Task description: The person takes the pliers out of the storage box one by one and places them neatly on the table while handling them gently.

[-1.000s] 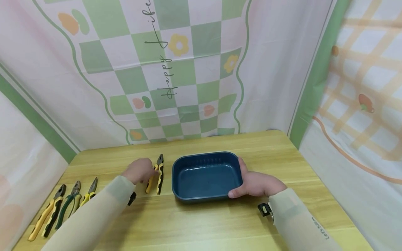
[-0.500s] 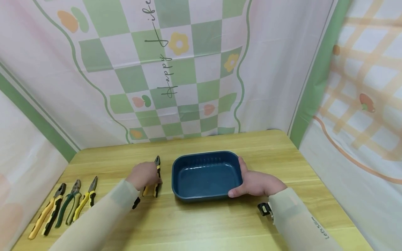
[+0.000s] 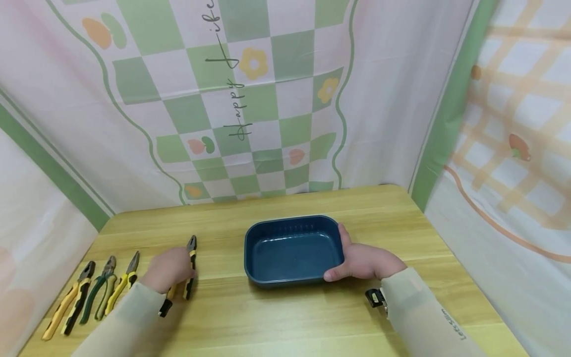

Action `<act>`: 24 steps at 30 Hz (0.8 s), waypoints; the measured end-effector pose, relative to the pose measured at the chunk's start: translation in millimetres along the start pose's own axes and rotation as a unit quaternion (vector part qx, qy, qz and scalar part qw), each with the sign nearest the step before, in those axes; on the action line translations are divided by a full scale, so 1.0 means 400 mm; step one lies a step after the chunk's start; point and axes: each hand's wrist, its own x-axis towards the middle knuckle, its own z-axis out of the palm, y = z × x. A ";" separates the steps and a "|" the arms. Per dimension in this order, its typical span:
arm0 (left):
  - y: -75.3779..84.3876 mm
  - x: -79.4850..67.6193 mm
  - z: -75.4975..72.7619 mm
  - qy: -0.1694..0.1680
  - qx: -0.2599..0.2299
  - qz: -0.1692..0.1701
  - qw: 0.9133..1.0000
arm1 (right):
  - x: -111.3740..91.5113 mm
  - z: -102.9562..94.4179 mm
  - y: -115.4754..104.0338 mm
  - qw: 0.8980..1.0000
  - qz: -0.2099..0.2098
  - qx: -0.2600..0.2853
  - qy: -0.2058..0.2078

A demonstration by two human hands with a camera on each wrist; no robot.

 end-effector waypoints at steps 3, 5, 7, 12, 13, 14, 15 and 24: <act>-0.030 -0.012 -0.004 -0.002 0.010 -0.013 1.000 | -0.002 -0.001 -0.001 1.000 0.003 0.000 -0.001; -0.047 -0.012 -0.005 -0.009 0.016 -0.035 0.999 | -0.003 -0.001 -0.002 1.000 0.005 0.001 -0.001; -0.060 -0.011 -0.007 -0.017 0.021 -0.055 0.998 | -0.002 -0.002 -0.003 1.000 0.005 0.004 -0.002; -0.090 -0.015 -0.012 -0.032 0.017 -0.074 0.997 | 0.000 0.000 -0.004 1.000 0.008 0.001 -0.003; -0.096 -0.017 -0.014 -0.033 0.017 -0.071 0.997 | 0.001 0.000 -0.003 1.000 0.009 -0.001 -0.002; -0.102 -0.018 -0.015 -0.034 0.015 -0.072 0.997 | 0.002 0.001 -0.003 1.000 0.009 -0.002 -0.002; -0.105 -0.020 -0.017 -0.034 0.012 -0.074 0.997 | 0.002 0.001 -0.001 1.000 0.009 -0.002 -0.002; -0.137 -0.019 -0.016 -0.037 0.013 -0.085 0.996 | 0.008 0.003 0.011 1.000 -0.003 -0.005 -0.006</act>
